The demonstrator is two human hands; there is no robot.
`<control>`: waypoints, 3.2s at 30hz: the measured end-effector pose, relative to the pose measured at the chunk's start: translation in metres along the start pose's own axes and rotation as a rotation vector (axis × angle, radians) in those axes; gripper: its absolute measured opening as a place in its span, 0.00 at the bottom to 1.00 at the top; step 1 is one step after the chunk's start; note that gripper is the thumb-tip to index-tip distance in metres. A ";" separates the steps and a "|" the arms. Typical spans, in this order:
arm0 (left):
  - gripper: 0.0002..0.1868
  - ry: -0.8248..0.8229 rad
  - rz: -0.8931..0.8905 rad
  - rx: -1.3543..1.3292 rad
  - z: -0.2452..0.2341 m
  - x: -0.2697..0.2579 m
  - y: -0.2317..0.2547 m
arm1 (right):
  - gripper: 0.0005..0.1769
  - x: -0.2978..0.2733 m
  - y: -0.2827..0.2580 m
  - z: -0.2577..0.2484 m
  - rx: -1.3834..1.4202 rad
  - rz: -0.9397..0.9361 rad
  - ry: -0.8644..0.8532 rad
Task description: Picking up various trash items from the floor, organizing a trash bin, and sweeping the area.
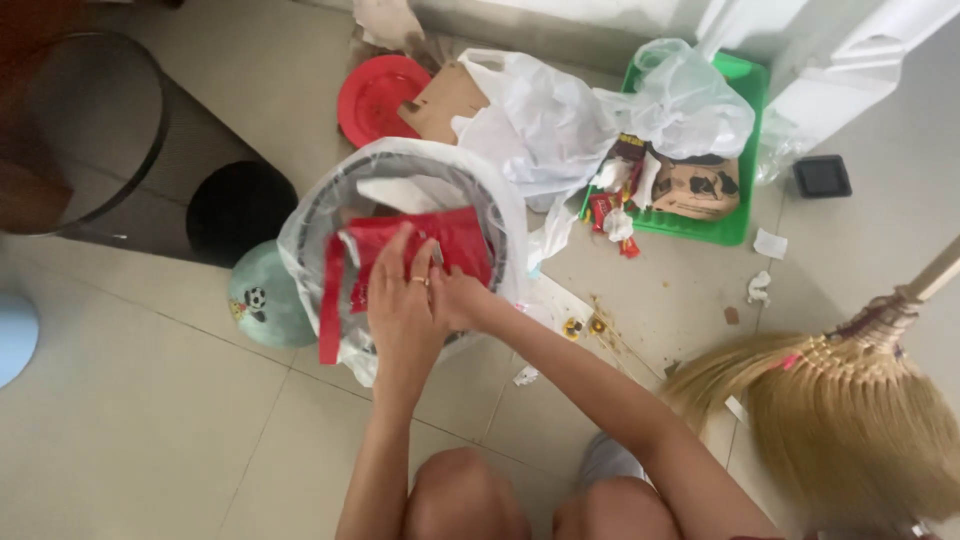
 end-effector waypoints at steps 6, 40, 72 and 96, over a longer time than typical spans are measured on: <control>0.20 -0.588 -0.362 -0.027 0.088 -0.013 -0.076 | 0.21 0.024 0.022 -0.007 0.049 0.026 -0.623; 0.40 -0.354 -0.195 -0.090 0.123 -0.009 -0.007 | 0.14 0.033 0.314 0.004 -0.112 0.520 0.581; 0.28 0.279 -0.026 -0.271 -0.019 -0.028 -0.015 | 0.21 -0.088 0.020 -0.148 1.640 -0.471 1.073; 0.38 -0.193 -0.507 0.372 0.071 -0.041 -0.111 | 0.41 -0.003 -0.032 -0.124 -0.233 -0.046 -0.457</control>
Point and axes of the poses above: each hand's wrist, its own x-axis towards the middle knuckle, its own z-axis out of the palm, y = z × x, the point moved 1 cm from there along x, towards the middle knuckle, and after that the axes turned 14 degrees about -y, right-handed, at the moved point
